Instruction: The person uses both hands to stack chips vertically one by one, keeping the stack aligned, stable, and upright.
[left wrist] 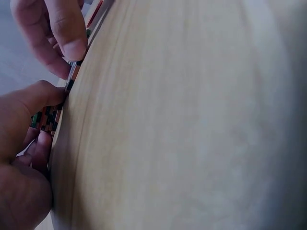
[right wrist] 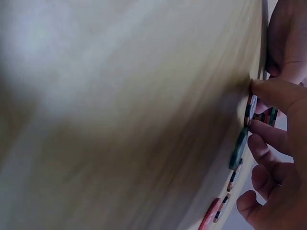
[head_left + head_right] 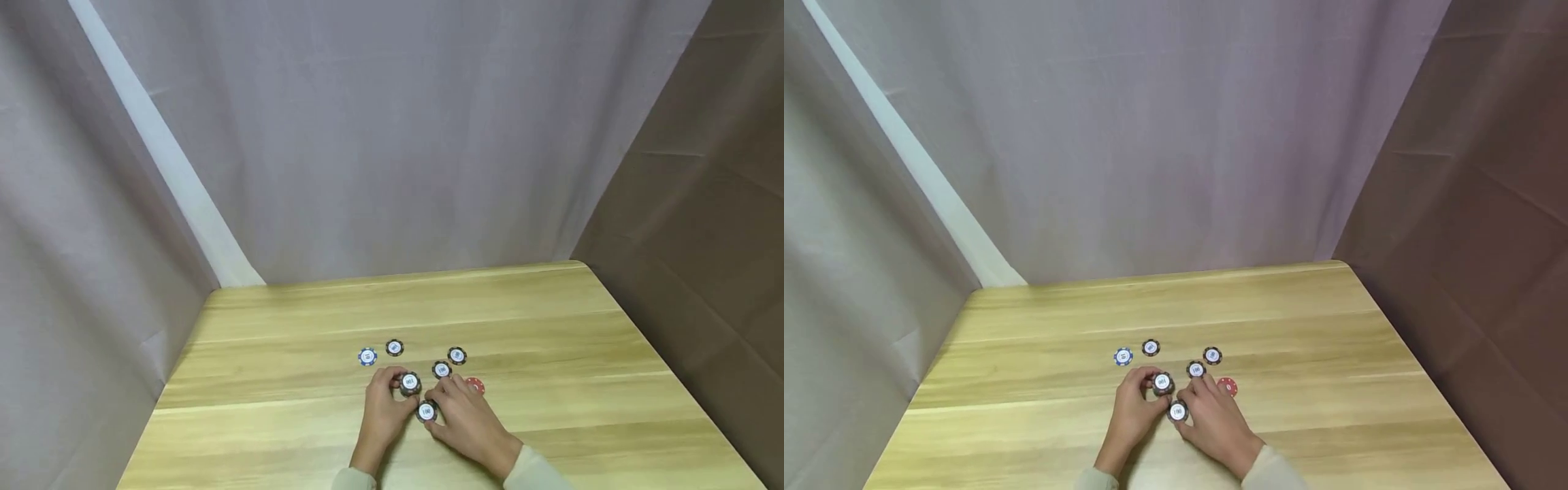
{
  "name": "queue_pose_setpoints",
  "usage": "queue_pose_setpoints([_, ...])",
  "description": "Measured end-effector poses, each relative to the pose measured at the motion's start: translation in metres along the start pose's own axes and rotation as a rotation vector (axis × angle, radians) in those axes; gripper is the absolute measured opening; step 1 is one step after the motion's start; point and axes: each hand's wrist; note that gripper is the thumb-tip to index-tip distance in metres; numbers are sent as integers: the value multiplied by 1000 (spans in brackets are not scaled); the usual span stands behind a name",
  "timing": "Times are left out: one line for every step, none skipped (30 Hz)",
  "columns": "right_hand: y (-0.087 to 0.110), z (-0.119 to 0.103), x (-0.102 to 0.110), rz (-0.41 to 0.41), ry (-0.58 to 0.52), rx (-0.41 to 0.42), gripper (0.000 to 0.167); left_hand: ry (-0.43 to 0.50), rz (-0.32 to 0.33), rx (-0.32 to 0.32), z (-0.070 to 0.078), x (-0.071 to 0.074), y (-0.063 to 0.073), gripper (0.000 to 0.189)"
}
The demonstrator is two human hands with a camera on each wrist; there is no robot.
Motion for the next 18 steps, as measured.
queue_pose_setpoints([-2,0,0,-4,5,9,34,-2,5,-3,1,0,-1,44])
queue_pose_setpoints([-3,0,0,-10,11,18,33,-5,7,-2,2,1,-1,44])
queue_pose_setpoints([-5,0,0,-15,19,27,31,-7,8,-1,3,2,-1,44])
queue_pose_setpoints([-5,0,1,-18,29,35,30,-10,5,1,3,2,0,44])
queue_pose_setpoints([-5,-1,1,-25,38,41,29,-9,2,3,4,2,0,44])
queue_pose_setpoints([-5,-1,2,-32,49,47,30,-8,0,4,4,3,2,44])
queue_pose_setpoints([-4,-2,2,-42,56,53,30,-8,0,6,4,3,3,44])
queue_pose_setpoints([-3,-3,2,-49,63,63,31,-8,0,8,3,4,5,45])
queue_pose_setpoints([-2,-4,1,-55,67,74,32,-8,2,8,3,6,6,44])
queue_pose_setpoints([-1,-5,-1,-61,67,83,33,-10,5,9,2,7,8,44])
queue_pose_setpoints([1,-6,-2,-66,67,93,35,-12,8,9,2,9,9,44])
queue_pose_setpoints([3,-7,-3,-68,63,102,36,-17,13,7,1,10,11,44])
queue_pose_setpoints([4,-8,-4,-66,55,106,37,-22,16,6,0,12,12,44])
queue_pose_setpoints([6,-8,-5,-59,47,108,37,-24,17,5,0,13,13,44])
queue_pose_setpoints([7,-9,-5,-52,31,100,37,-27,16,5,0,13,14,44])
queue_pose_setpoints([8,-9,-5,-44,11,84,37,-28,14,5,0,14,14,44])
queue_pose_setpoints([9,-9,-4,-36,-11,64,37,-28,12,7,0,14,15,44])
queue_pose_setpoints([10,-9,-3,-29,-38,38,37,-26,9,9,0,14,16,44])
Point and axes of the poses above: each hand's wrist, its own y-axis away from the middle knuckle, its own x-axis out of the back of the hand, z = x × y, and after that the axes turned 14 degrees about z, right-handed
